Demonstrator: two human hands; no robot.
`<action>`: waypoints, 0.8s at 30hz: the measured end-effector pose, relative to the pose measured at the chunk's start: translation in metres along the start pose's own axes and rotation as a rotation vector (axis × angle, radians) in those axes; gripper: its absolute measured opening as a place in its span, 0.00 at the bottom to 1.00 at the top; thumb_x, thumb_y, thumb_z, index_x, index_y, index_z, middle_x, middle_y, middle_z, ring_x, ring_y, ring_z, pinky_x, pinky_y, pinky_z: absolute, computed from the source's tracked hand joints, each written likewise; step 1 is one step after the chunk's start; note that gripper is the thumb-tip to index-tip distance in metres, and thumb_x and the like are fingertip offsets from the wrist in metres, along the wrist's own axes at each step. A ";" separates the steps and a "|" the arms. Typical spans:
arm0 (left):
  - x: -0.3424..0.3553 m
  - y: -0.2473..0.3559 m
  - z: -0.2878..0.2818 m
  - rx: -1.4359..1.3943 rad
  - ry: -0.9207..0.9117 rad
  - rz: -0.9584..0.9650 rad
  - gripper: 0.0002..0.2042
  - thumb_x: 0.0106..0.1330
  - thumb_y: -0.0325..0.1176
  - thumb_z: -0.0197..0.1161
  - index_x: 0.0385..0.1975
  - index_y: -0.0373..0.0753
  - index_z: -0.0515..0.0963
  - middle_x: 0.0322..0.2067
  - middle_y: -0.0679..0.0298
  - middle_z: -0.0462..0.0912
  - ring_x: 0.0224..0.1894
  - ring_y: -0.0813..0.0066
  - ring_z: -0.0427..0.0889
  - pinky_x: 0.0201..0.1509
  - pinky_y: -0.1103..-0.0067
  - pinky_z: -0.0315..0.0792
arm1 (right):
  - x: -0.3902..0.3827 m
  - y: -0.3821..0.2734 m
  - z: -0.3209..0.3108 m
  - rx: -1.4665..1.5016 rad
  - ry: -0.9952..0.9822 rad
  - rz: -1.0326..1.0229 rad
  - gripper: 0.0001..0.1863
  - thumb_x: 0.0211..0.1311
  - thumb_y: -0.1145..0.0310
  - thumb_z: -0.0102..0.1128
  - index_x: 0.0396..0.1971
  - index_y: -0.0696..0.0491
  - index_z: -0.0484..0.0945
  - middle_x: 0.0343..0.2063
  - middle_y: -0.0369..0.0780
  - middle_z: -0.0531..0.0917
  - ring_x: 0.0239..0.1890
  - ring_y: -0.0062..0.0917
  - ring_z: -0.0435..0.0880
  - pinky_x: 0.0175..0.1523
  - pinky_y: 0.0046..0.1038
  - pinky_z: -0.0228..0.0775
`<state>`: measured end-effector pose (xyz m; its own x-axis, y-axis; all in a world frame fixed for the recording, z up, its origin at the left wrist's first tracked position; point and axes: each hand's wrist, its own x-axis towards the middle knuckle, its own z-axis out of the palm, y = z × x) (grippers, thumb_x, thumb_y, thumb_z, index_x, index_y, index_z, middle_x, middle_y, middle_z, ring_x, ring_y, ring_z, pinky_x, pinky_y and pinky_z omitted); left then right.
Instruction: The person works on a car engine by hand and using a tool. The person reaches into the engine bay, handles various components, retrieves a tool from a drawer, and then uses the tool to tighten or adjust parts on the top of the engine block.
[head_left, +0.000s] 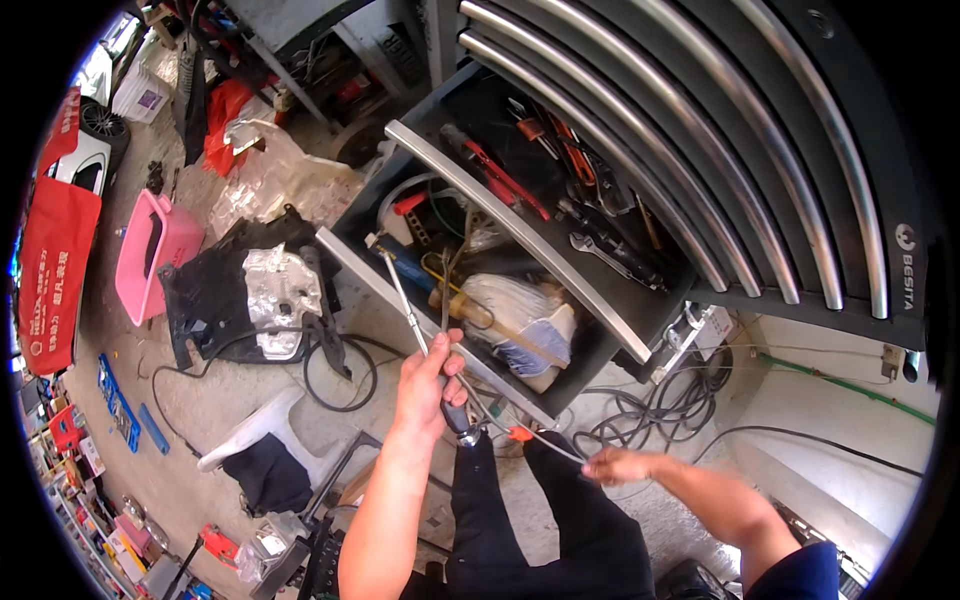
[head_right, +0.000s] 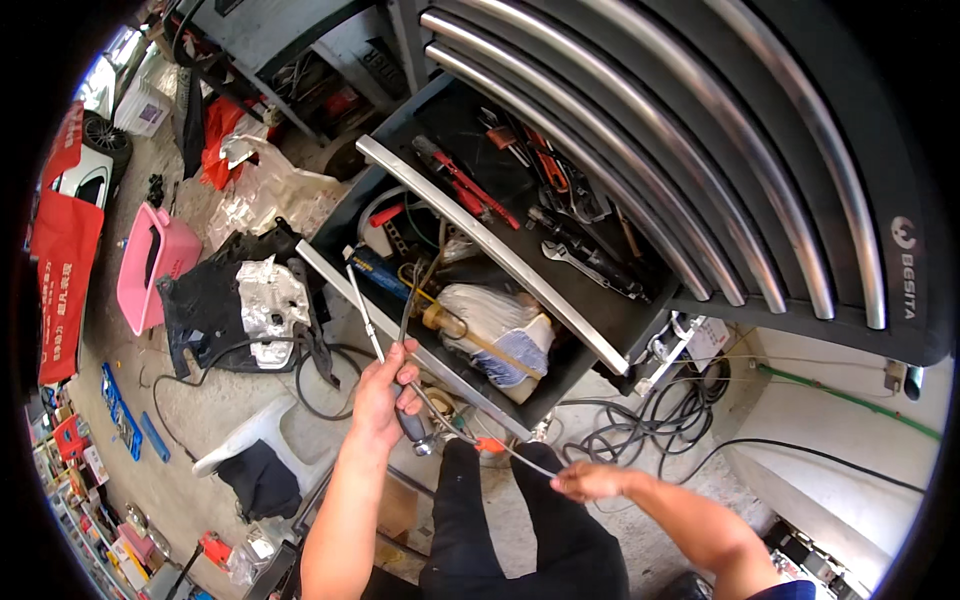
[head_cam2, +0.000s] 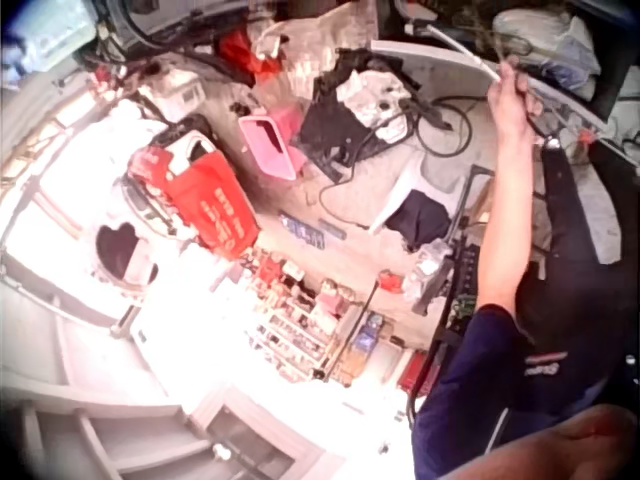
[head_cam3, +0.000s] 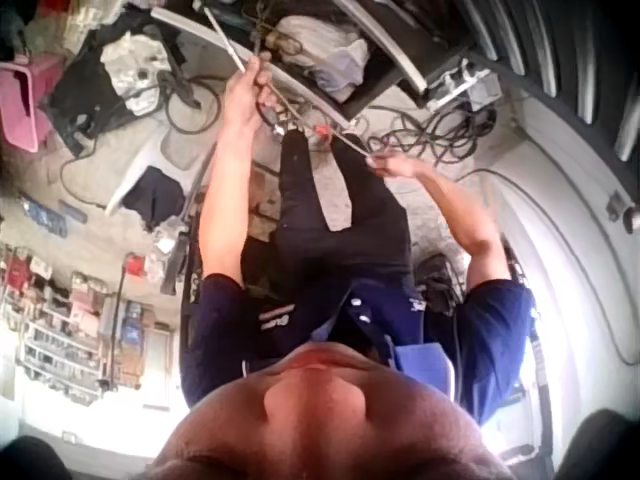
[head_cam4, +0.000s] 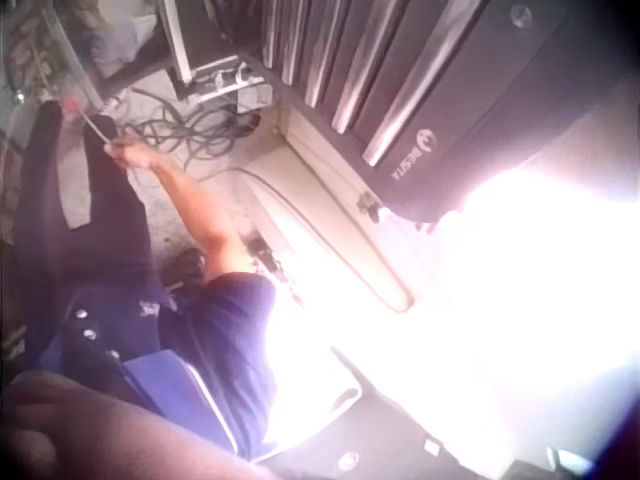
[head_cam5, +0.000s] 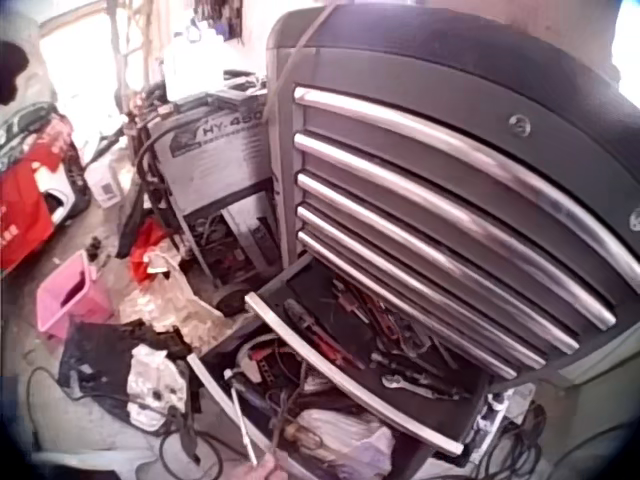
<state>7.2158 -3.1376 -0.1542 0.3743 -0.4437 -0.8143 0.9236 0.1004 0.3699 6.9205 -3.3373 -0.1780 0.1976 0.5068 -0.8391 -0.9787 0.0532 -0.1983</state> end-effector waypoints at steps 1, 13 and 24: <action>0.005 -0.002 0.004 0.000 -0.011 -0.004 0.14 0.71 0.44 0.53 0.46 0.40 0.70 0.20 0.76 0.63 0.14 0.87 0.56 0.18 0.86 0.56 | -0.004 0.018 0.009 0.116 -0.024 -0.003 0.20 0.71 0.53 0.47 0.19 0.47 0.64 0.13 0.27 0.61 0.15 0.12 0.58 0.19 0.20 0.48; 0.069 -0.009 0.008 -0.059 0.109 0.059 0.15 0.72 0.44 0.50 0.50 0.41 0.70 0.28 0.68 0.73 0.17 0.85 0.58 0.22 0.85 0.61 | 0.001 0.110 0.108 0.237 -0.130 0.011 0.23 0.72 0.51 0.44 0.18 0.48 0.66 0.13 0.26 0.62 0.15 0.12 0.59 0.20 0.21 0.50; -0.115 -0.055 -0.048 0.014 0.177 -0.042 0.20 0.71 0.45 0.49 0.58 0.42 0.66 0.49 0.54 0.78 0.17 0.88 0.60 0.21 0.89 0.61 | -0.164 0.033 0.165 -0.564 -0.028 -0.115 0.27 0.70 0.46 0.43 0.40 0.58 0.78 0.32 0.44 0.83 0.39 0.29 0.81 0.46 0.33 0.70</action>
<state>7.1262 -3.0492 -0.1018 0.3448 -0.2838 -0.8948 0.9382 0.0722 0.3386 6.8461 -3.2770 0.0366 0.2918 0.5477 -0.7842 -0.7686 -0.3538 -0.5330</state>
